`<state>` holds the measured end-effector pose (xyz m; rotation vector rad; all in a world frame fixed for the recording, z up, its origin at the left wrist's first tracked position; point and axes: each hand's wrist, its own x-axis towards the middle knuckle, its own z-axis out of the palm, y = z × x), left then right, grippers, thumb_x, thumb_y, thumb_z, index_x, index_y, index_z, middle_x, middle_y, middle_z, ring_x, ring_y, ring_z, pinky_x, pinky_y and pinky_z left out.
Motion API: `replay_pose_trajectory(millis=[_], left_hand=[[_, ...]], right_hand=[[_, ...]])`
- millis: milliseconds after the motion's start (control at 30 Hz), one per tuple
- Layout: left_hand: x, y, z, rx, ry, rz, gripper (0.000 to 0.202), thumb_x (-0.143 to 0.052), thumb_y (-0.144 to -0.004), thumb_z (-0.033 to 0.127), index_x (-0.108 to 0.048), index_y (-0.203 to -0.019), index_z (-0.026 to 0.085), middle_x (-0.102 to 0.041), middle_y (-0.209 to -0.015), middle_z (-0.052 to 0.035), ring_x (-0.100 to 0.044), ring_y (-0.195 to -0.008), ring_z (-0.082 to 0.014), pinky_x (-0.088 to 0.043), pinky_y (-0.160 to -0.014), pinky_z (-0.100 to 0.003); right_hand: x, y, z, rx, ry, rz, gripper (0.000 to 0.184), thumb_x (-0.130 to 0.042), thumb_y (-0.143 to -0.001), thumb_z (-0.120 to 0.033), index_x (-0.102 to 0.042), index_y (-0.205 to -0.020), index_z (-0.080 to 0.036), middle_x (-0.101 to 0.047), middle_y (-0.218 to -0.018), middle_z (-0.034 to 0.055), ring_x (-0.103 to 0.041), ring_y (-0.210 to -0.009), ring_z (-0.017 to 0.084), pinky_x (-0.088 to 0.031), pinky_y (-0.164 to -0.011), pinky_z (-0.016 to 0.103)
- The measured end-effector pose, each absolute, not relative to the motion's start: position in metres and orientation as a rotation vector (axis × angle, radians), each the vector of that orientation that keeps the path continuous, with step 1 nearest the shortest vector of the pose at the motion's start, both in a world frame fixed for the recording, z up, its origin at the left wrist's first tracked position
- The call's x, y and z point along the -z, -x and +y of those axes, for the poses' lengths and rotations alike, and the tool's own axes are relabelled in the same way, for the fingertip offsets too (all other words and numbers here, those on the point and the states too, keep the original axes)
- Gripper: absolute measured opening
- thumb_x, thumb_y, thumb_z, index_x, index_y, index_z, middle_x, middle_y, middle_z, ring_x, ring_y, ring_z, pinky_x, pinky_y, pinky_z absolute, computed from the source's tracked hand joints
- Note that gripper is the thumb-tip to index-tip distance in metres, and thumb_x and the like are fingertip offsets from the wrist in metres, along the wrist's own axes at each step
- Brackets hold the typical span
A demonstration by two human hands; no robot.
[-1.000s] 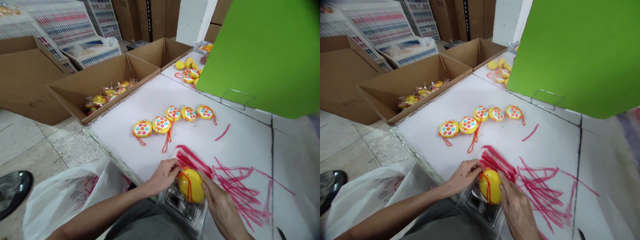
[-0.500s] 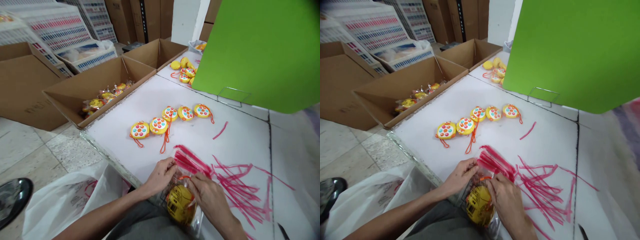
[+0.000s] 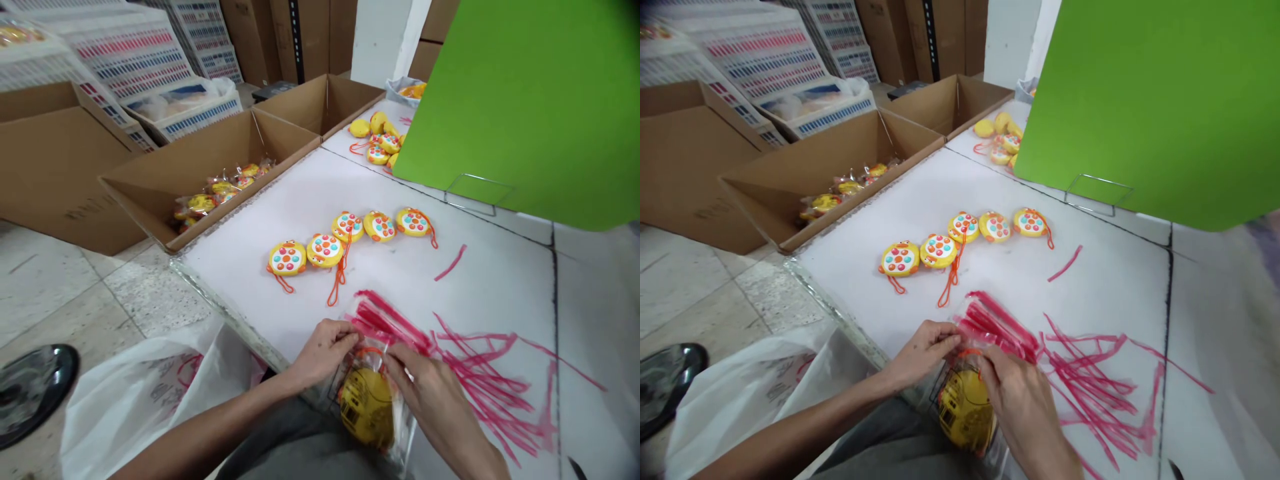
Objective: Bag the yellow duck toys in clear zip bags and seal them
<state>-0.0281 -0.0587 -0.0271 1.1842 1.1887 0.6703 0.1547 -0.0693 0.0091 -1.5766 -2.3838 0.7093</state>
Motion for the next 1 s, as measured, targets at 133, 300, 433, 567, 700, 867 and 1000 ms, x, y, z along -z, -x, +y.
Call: replay_pose_trajectory(millis=[133, 300, 433, 567, 700, 867, 1000], left_hand=[[0.026, 0.026, -0.059, -0.655, -1.187, 1.191, 0.023, -0.045, -0.081, 0.025, -0.062, -0.073, 0.012, -0.06, -0.065, -0.002, -0.052, -0.061, -0.0136, -0.039, -0.057, -0.023], [0.022, 0.024, -0.06, -0.643, -1.251, 1.199, 0.024, -0.042, -0.082, 0.021, -0.061, -0.071, 0.012, -0.054, -0.061, 0.0005, -0.047, -0.059, -0.0119, -0.036, -0.055, -0.021], [0.018, 0.023, -0.061, -0.676, -1.302, 1.157, 0.021, -0.04, -0.08, 0.016, -0.06, -0.072, 0.012, -0.055, -0.065, 0.0013, -0.046, -0.063, -0.0118, -0.035, -0.057, -0.021], [0.015, 0.02, -0.063, -0.654, -1.385, 1.23, 0.019, -0.041, -0.077, 0.012, -0.056, -0.066, 0.013, -0.052, -0.062, 0.0019, -0.045, -0.061, -0.0115, -0.033, -0.054, -0.02], [0.012, 0.019, -0.065, -0.609, -1.453, 1.248, 0.023, -0.039, -0.081, 0.014, -0.061, -0.074, 0.014, -0.06, -0.067, -0.0002, -0.052, -0.062, -0.013, -0.037, -0.057, -0.021], [0.019, 0.027, -0.065, -0.617, -1.333, 1.235, 0.021, -0.04, -0.083, 0.016, -0.061, -0.084, 0.015, -0.066, -0.072, -0.0022, -0.06, -0.068, -0.0148, -0.044, -0.063, -0.023], [0.028, 0.031, -0.063, -0.635, -1.256, 1.212, 0.018, -0.042, -0.083, 0.02, -0.06, -0.082, 0.014, -0.067, -0.073, -0.0032, -0.062, -0.069, -0.0154, -0.046, -0.063, -0.024]], right_hand=[[-0.011, -0.16, -0.072, -0.533, 1.508, -2.634, 0.022, -0.04, -0.09, -0.018, -0.06, -0.081, -0.021, -0.062, -0.072, 0.0041, -0.06, -0.069, 0.024, -0.045, -0.065, 0.038], [-0.011, -0.141, -0.059, -0.404, 1.386, -2.417, 0.019, -0.043, -0.09, -0.017, -0.061, -0.096, -0.018, -0.061, -0.09, 0.0076, -0.055, -0.084, 0.022, -0.041, -0.077, 0.038], [-0.004, -0.127, -0.055, -0.378, 1.358, -2.438, 0.023, -0.041, -0.09, -0.015, -0.062, -0.08, -0.017, -0.062, -0.08, 0.0075, -0.055, -0.079, 0.021, -0.042, -0.076, 0.035], [0.0, -0.118, -0.056, -0.329, 1.366, -2.48, 0.023, -0.043, -0.088, -0.013, -0.06, -0.073, -0.016, -0.06, -0.071, 0.0061, -0.055, -0.073, 0.021, -0.041, -0.073, 0.034], [0.003, -0.132, -0.052, -0.437, 1.483, -2.294, 0.02, -0.044, -0.086, -0.019, -0.058, -0.072, -0.018, -0.06, -0.071, 0.0036, -0.056, -0.068, 0.017, -0.041, -0.066, 0.028], [0.024, -0.234, -0.056, -0.242, 2.123, -1.889, 0.021, -0.047, -0.081, -0.037, -0.061, -0.081, -0.021, -0.066, -0.075, 0.0041, -0.061, -0.064, 0.021, -0.041, -0.058, 0.029], [0.029, -0.325, -0.078, -0.245, 2.723, -1.705, 0.024, -0.048, -0.077, -0.044, -0.061, -0.082, -0.025, -0.066, -0.074, 0.0076, -0.058, -0.055, 0.025, -0.04, -0.049, 0.032]])
